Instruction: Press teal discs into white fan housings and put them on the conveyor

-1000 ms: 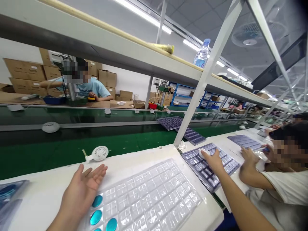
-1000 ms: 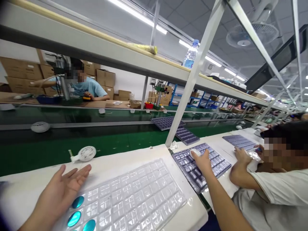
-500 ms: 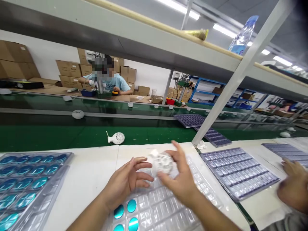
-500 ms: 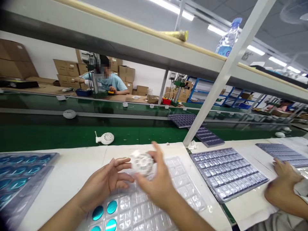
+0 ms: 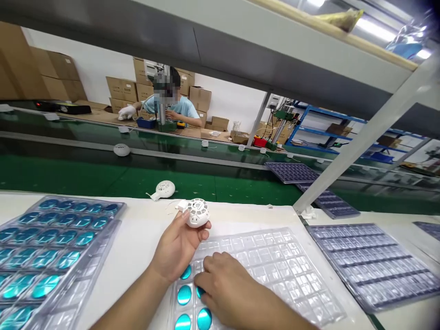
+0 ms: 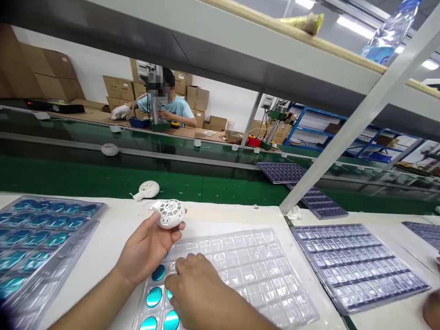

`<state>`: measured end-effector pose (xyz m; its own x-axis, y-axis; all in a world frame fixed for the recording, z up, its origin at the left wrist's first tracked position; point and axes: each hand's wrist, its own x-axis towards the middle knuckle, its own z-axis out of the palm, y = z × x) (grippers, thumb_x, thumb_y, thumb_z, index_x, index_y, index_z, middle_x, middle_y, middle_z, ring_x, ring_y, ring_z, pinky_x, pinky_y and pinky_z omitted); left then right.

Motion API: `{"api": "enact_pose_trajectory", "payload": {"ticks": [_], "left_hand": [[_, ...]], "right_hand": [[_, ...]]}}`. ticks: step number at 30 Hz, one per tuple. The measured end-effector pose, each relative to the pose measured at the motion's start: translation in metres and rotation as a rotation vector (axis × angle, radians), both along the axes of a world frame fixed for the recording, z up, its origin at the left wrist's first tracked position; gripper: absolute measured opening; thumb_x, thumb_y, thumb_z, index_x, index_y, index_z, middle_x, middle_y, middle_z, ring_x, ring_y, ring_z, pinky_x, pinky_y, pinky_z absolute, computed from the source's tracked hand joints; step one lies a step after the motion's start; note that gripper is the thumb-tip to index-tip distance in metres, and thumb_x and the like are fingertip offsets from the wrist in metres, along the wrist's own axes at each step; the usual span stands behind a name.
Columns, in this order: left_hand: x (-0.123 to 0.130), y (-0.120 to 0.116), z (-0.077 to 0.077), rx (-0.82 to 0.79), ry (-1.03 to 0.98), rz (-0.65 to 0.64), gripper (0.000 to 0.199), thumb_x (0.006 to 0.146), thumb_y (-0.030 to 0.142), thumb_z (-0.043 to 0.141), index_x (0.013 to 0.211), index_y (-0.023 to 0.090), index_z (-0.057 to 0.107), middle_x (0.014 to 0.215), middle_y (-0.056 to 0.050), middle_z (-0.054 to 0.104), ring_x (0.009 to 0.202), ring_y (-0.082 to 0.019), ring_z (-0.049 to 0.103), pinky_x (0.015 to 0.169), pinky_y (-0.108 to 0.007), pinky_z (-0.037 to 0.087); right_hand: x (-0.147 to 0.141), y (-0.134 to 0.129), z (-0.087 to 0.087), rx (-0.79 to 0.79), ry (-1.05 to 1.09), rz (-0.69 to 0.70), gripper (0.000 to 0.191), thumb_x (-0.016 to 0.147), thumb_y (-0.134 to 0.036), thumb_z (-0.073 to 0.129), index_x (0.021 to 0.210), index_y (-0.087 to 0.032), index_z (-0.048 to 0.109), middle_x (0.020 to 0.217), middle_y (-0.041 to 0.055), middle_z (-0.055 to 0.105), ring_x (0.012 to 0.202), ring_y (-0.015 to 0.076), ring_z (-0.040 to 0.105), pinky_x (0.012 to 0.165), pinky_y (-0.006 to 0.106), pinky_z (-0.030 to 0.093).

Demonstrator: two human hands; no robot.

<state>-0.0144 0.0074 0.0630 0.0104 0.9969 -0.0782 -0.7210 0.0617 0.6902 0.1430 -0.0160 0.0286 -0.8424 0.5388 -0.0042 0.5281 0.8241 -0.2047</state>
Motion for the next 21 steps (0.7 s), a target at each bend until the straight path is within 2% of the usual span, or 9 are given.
{"api": "enact_pose_trajectory", "payload": {"ticks": [3,5,7,9,11,13,16,21], "left_hand": [[0.0,0.0,-0.002,0.012,0.077,-0.009,0.017,0.094,0.032,0.053,0.105,0.019,0.055,0.096,-0.006,0.061,0.074,-0.018,0.06,0.058,-0.026,0.047],[0.0,0.001,-0.003,0.027,0.139,-0.02,0.016,0.094,0.034,0.053,0.104,0.021,0.054,0.091,-0.003,0.06,0.071,-0.016,0.058,0.056,-0.025,0.046],[0.0,0.001,-0.006,0.036,0.21,-0.034,0.017,0.094,0.036,0.052,0.103,0.022,0.053,0.085,-0.001,0.06,0.066,-0.015,0.055,0.053,-0.024,0.043],[0.0,0.0,-0.009,0.037,0.286,-0.046,0.022,0.094,0.038,0.052,0.108,0.022,0.054,0.078,0.0,0.058,0.06,-0.013,0.051,0.049,-0.022,0.039],[0.0,-0.002,-0.012,0.033,0.362,-0.063,0.031,0.093,0.041,0.052,0.117,0.022,0.052,0.073,0.002,0.056,0.057,-0.012,0.048,0.047,-0.021,0.036],[0.001,-0.005,-0.015,0.026,0.432,-0.087,0.039,0.092,0.043,0.053,0.125,0.024,0.049,0.072,0.002,0.057,0.057,-0.012,0.047,0.048,-0.021,0.035],[0.002,-0.009,-0.018,0.019,0.518,-0.125,0.046,0.089,0.047,0.057,0.129,0.024,0.047,0.075,0.002,0.058,0.061,-0.013,0.048,0.052,-0.022,0.038],[0.003,-0.013,-0.019,0.022,0.594,-0.185,0.058,0.085,0.053,0.06,0.133,0.024,0.046,0.083,0.0,0.059,0.07,-0.015,0.049,0.058,-0.025,0.041]], "right_hand": [[-0.004,0.0,0.005,-0.022,-0.047,-0.013,0.007,0.087,-0.023,0.061,0.091,-0.016,0.062,0.093,0.009,0.068,0.084,0.0252,0.061,0.076,0.036,0.047],[-0.001,0.002,0.013,-0.121,-0.04,-0.037,0.01,0.085,-0.025,0.065,0.086,-0.017,0.06,0.088,0.0081,0.069,0.079,0.0238,0.061,0.072,0.034,0.046],[0.008,0.005,0.022,-0.28,0.07,-0.087,0.014,0.085,-0.028,0.066,0.083,-0.019,0.057,0.081,0.0038,0.067,0.072,0.0202,0.059,0.065,0.03,0.042],[0.018,0.008,0.029,-0.488,0.35,-0.168,0.014,0.087,-0.029,0.065,0.083,-0.021,0.054,0.076,-0.0009,0.062,0.066,0.0158,0.055,0.06,0.026,0.038],[0.026,0.011,0.032,-0.697,0.736,-0.268,0.016,0.09,-0.032,0.062,0.085,-0.022,0.051,0.069,-0.0042,0.056,0.06,0.0124,0.05,0.056,0.023,0.036],[0.028,0.014,0.032,-0.828,1.043,-0.36,0.018,0.091,-0.033,0.062,0.086,-0.022,0.049,0.062,-0.0067,0.052,0.053,0.01,0.046,0.052,0.021,0.034],[0.025,0.017,0.03,-0.842,1.191,-0.447,0.015,0.09,-0.03,0.063,0.088,-0.021,0.05,0.058,-0.0069,0.056,0.05,0.0088,0.044,0.05,0.02,0.033],[0.019,0.017,0.026,-0.762,1.141,-0.485,0.007,0.09,-0.023,0.061,0.09,-0.022,0.055,0.06,-0.0063,0.058,0.052,0.0097,0.048,0.052,0.021,0.036]]}}
